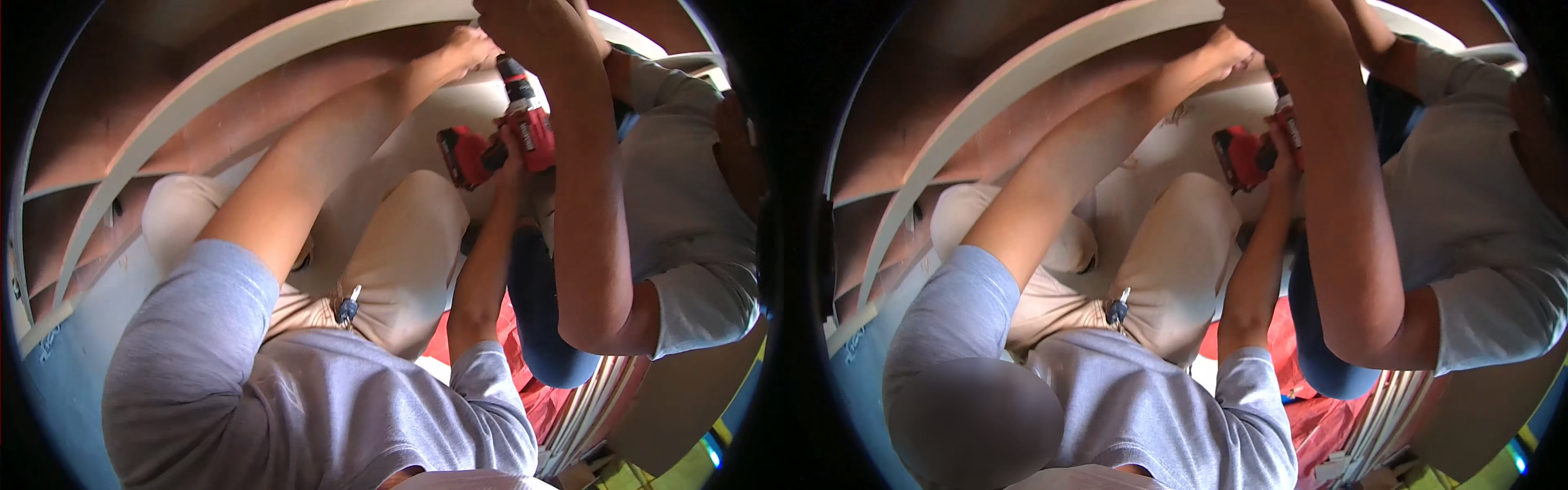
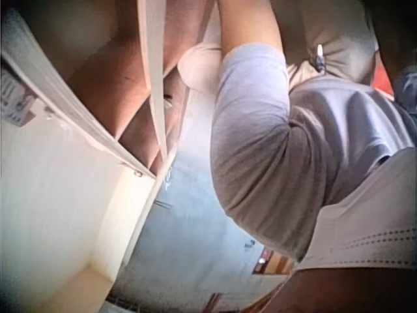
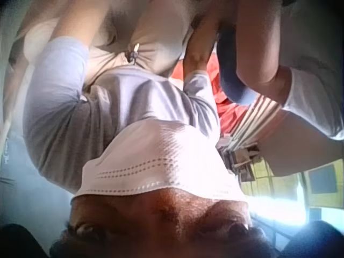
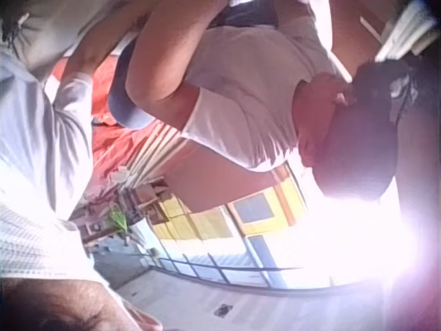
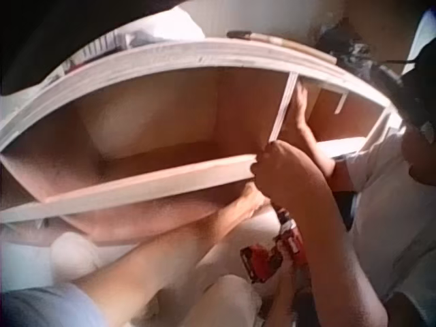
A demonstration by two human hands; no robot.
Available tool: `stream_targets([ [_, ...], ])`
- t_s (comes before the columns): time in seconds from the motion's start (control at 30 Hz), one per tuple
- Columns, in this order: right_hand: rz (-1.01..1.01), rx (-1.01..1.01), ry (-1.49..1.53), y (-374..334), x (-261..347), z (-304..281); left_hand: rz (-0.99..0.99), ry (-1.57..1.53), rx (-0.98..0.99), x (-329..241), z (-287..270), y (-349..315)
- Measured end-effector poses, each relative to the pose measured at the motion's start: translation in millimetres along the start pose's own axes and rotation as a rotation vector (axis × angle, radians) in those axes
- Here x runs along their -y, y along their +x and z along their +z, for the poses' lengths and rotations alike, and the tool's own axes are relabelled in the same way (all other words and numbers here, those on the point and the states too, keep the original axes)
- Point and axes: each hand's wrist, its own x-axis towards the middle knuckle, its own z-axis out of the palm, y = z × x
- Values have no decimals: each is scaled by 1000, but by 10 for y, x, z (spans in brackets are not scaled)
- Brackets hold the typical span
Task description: The person uses a power drill to drive screws into wooden trim and panels of a cabinet frame while kneeling on the floor, holding the pieces in place by hand.
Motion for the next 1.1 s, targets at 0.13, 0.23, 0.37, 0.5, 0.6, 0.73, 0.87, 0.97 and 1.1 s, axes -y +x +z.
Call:
stream_targets([
  [0.13,10,27,11,77,-53,91,-33,15,32,6,-79,152],
  [0.23,7,38,12,147,-47,125,-16,-16,33,29,-116,182],
  [0.37,9,28,19,213,-2,128,8,-70,40,59,-139,172],
  [0.5,36,11,51,187,41,83,126,-112,90,79,-99,163],
  [0.6,73,-9,73,133,78,-10,9,-335,65,-41,74,43],
  [0.73,114,-17,100,-71,48,-126,-58,-396,106,-281,236,-238],
  [0.87,74,-4,38,-176,129,48,-260,-486,10,-141,56,-247],
  [0.97,61,-6,-7,-207,132,59,-327,-559,-10,-111,57,-273],
  [1.1,85,-35,64,-168,163,185,-354,-579,56,-93,36,-214],
])
